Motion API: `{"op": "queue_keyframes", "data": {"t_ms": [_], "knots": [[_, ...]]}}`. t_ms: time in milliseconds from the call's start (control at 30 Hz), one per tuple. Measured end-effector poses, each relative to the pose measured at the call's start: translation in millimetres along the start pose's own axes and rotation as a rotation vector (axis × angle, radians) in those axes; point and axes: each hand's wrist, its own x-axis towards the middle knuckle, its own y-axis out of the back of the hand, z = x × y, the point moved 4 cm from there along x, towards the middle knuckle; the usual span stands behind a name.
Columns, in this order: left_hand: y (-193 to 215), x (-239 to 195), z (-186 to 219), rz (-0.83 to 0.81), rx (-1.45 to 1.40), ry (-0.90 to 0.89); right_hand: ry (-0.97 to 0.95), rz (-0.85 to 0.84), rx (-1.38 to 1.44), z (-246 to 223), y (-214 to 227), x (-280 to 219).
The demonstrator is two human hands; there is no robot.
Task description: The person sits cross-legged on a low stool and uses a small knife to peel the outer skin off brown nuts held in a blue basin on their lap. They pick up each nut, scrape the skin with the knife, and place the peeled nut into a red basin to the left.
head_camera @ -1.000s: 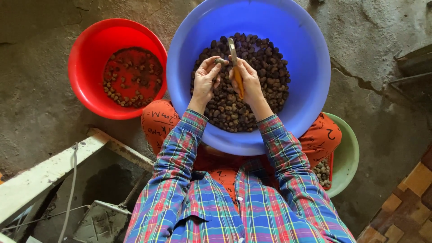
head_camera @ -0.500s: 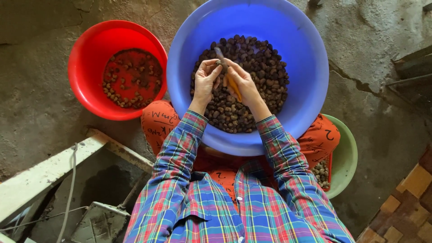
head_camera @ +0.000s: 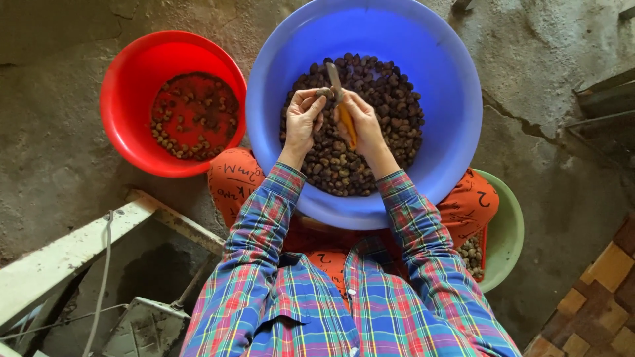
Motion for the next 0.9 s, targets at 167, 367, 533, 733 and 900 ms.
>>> {"op": "queue_keyframes", "data": {"t_ms": [167, 367, 533, 733, 900], "knots": [[5.5, 5.7, -3.7, 0.038, 0.017, -0.024, -0.005, -0.066, -0.031, -10.3, -17.1, -10.0], [2.2, 1.5, 2.5, 0.073, 0.037, -0.038, 0.026, -0.009, -0.031, -2.3, -11.9, -6.3], [6.1, 4.7, -3.1, 0.086, 0.06, -0.057, 0.04, -0.048, -0.09, -6.2, -27.6, -12.3], [2.0, 2.0, -1.1, 0.053, 0.06, -0.067, 0.067, 0.024, -0.063, -7.8, -20.0, -11.9], [1.0, 0.1, 3.9, 0.038, 0.08, -0.097, 0.05, 0.0, -0.067, -0.2, -19.1, -9.4]]}}
